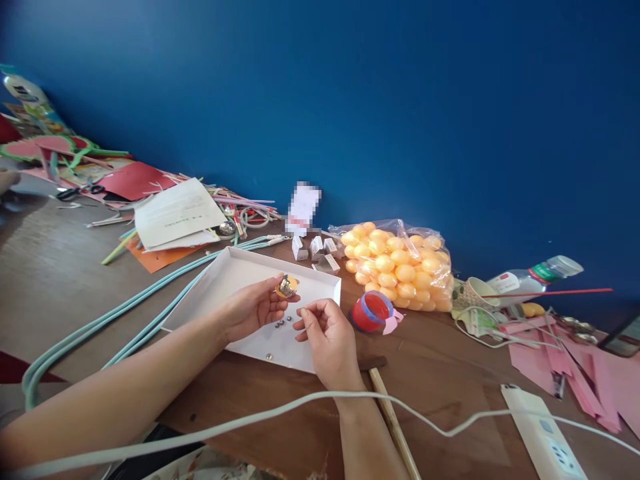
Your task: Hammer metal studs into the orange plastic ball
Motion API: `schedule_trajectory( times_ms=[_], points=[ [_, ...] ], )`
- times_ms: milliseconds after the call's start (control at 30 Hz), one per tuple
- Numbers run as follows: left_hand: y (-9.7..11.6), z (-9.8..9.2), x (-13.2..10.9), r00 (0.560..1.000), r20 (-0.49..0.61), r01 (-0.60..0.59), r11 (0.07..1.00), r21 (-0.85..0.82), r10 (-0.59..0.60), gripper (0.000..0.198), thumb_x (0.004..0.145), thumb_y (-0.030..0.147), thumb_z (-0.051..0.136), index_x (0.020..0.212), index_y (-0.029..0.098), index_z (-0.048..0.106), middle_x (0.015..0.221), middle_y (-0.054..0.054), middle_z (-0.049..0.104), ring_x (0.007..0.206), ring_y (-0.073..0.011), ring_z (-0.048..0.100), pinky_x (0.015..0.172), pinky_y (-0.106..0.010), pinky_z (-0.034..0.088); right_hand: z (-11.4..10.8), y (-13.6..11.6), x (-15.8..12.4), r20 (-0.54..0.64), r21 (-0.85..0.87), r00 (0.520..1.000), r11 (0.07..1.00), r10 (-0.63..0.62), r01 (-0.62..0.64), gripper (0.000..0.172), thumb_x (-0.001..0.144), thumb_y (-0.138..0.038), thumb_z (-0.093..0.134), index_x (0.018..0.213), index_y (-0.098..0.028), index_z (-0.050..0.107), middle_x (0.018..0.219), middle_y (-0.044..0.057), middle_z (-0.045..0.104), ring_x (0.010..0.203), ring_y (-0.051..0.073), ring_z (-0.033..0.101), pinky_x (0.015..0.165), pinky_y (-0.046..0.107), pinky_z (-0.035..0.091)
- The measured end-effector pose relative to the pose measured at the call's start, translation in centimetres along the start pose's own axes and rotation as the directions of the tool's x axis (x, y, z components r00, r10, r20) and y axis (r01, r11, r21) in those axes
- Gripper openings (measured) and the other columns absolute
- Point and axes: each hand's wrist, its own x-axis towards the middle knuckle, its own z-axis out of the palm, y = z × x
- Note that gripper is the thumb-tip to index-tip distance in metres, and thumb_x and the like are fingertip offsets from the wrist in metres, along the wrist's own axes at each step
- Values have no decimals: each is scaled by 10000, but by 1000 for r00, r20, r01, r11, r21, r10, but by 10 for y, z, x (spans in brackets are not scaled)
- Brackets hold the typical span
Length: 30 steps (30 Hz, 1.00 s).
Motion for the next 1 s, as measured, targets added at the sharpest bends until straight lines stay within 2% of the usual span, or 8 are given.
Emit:
schedule_trajectory(
  times_ms=[133,300,533,667,833,1000],
  points=[
    [-1,0,-1,1000,22,6,1000,27,-7,310,858,390,568,943,102,644,898,-109,690,614,-90,620,552,-188,542,2,-5,2,-33,129,999,992,3,1,207,819,-388,641,852,-197,566,701,-15,631,584,120,608,518,264,560],
    [-1,1,-3,1000,-11,10,995,95,-9,298,842,384,588,977,121,620,876,-99,686,576,-90,606,525,-193,533,2,-3,4,-37,251,999,968,36,-25,198,815,-382,652,803,-193,594,676,-22,634,510,91,563,449,223,520],
    [0,1,-3,999,-11,46,991,124,-45,288,852,394,567,927,120,608,875,-102,675,579,-86,603,525,-182,525,0,2,4,52,397,989,905,142,-151,190,775,-364,702,777,-179,658,713,-6,659,539,80,570,458,193,512],
    [0,4,-6,998,31,54,987,148,-59,275,854,401,562,915,137,609,800,-61,649,578,-85,595,517,-177,514,2,-2,5,68,434,987,887,144,-159,185,742,-309,740,854,-182,666,791,18,698,591,90,590,493,197,527],
    [0,7,-10,997,56,41,974,221,-55,306,816,443,596,914,154,613,816,-47,637,577,-83,577,516,-189,504,5,-4,5,37,479,985,863,166,-163,194,707,-290,762,816,-176,649,736,19,705,544,82,571,461,182,503],
    [-1,9,-13,994,103,9,958,288,-40,341,780,490,624,861,159,604,806,-34,625,570,-78,559,530,-203,498,6,-2,6,73,514,979,834,192,-202,191,696,-282,768,814,-187,652,694,3,699,511,75,550,435,169,484]
  ],
)
